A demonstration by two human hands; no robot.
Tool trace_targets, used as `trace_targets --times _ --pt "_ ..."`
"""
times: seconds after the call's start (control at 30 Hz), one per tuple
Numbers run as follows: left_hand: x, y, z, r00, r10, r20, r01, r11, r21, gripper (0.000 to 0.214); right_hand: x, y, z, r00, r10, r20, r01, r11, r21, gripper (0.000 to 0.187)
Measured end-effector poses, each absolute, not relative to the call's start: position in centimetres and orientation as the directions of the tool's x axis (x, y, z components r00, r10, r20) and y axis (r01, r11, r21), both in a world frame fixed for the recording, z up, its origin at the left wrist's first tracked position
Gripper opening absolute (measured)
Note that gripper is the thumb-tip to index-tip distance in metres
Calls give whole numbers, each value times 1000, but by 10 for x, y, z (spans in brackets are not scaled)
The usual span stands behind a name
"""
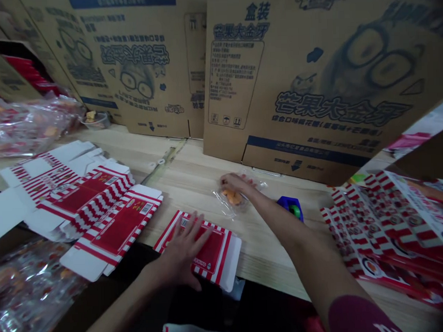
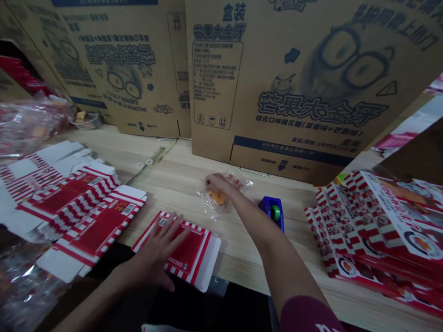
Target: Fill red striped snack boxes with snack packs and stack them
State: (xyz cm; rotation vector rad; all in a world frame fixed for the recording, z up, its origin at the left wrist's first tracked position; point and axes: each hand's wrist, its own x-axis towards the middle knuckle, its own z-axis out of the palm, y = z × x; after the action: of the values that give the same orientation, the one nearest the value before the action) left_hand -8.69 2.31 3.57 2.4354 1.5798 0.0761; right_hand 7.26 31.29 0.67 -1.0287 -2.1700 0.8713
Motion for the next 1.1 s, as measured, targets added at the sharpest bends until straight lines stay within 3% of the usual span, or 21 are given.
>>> trace_targets --times 0.1,0.2,0.3,0.4,0.5,0.63,0.77,0.87,0.97,1.1 --pt "-86 49 36 565 794 -225 823 -522 225 128 75 313 15 -610 763 214 441 552 -708 22" --pt "-85 52 30 541 818 -197 837 -498 228 123 91 309 36 -611 744 272 437 603 -667 15" --pt "-83 41 27 277 956 -96 948 -256 189 117 108 302 57 -567 747 346 441 631 -638 10" --pt "-81 30 27 -39 999 -11 988 40 152 112 119 291 64 -521 756 397 442 637 -632 11" --pt "-79 26 26 -173 984 31 977 168 131 107 124 276 58 -562 748 353 440 631 -639 12" --pt "-72 27 28 -184 977 112 979 171 115 104 123 250 45 -640 713 288 427 641 -638 16" --pt "-67 29 31 -186 970 157 980 171 101 101 122 219 36 -819 547 173 310 676 -669 27" --pt "-67 31 29 -155 979 131 984 142 108 100 124 199 27 -885 459 81 312 712 -629 24" --pt "-67 32 25 -142 987 76 984 133 119 104 123 190 12 -855 515 65 363 682 -635 25" --pt "-62 33 23 -107 994 32 987 103 126 106 108 196 -4 -639 763 96 447 470 -761 28"
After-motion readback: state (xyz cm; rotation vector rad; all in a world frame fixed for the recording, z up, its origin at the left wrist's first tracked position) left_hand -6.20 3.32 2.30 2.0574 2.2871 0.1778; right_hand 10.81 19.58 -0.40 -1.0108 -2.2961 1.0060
